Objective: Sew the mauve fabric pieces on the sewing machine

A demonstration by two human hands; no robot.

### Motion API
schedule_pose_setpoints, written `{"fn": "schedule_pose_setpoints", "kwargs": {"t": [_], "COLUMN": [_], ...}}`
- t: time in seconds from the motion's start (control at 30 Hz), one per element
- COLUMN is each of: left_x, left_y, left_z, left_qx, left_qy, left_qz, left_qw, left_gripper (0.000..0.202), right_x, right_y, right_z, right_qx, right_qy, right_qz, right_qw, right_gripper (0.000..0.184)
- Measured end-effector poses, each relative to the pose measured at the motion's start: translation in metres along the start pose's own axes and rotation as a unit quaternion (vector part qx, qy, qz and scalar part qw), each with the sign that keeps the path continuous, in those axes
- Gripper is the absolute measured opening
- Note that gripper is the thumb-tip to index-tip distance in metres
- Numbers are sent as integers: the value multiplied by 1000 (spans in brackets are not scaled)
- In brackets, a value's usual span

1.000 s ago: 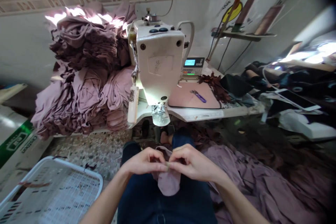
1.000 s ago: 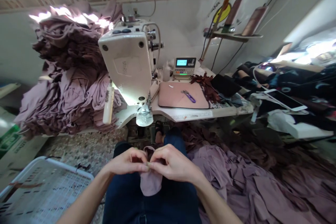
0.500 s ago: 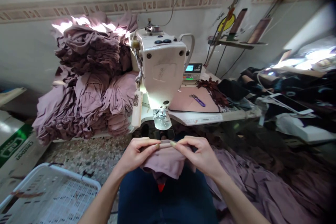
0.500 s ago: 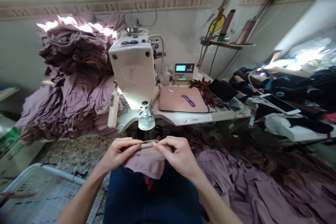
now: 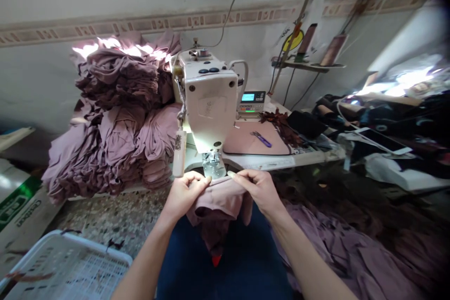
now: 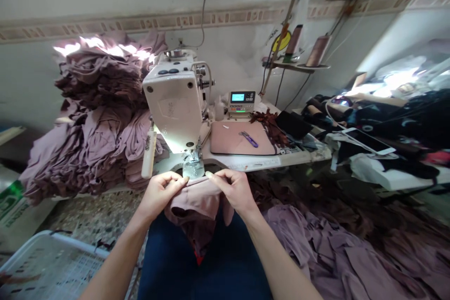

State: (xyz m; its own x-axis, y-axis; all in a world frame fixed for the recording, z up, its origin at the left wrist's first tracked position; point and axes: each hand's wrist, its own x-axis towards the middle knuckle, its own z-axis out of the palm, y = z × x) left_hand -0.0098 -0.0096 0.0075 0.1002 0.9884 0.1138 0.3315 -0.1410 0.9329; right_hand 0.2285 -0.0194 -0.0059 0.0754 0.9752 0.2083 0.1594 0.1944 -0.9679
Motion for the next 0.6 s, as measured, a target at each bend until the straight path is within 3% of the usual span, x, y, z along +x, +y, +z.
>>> {"fn": "schedule_pose_setpoints", "kwargs": {"t": [0.1,0.3,0.6], "left_x": [7,13,38], "left_y": [0,-1,0], "left_z": [3,6,17], "left_qx": [-10,-50,-134], "left_qy": [31,29,45], "left_qz": [-12,-32,28], "left_qw": [999,998,990], "left_gripper": [39,41,37], "right_x": [5,11,30], "right_y": [4,7,15], "right_z": [0,1,3], "right_qx": [31,21,23], "right_qy": [14,19,80], "right_qz": [12,11,-1], "right_qw": [999,1000,997], "right_gripper": [38,38,36]}}
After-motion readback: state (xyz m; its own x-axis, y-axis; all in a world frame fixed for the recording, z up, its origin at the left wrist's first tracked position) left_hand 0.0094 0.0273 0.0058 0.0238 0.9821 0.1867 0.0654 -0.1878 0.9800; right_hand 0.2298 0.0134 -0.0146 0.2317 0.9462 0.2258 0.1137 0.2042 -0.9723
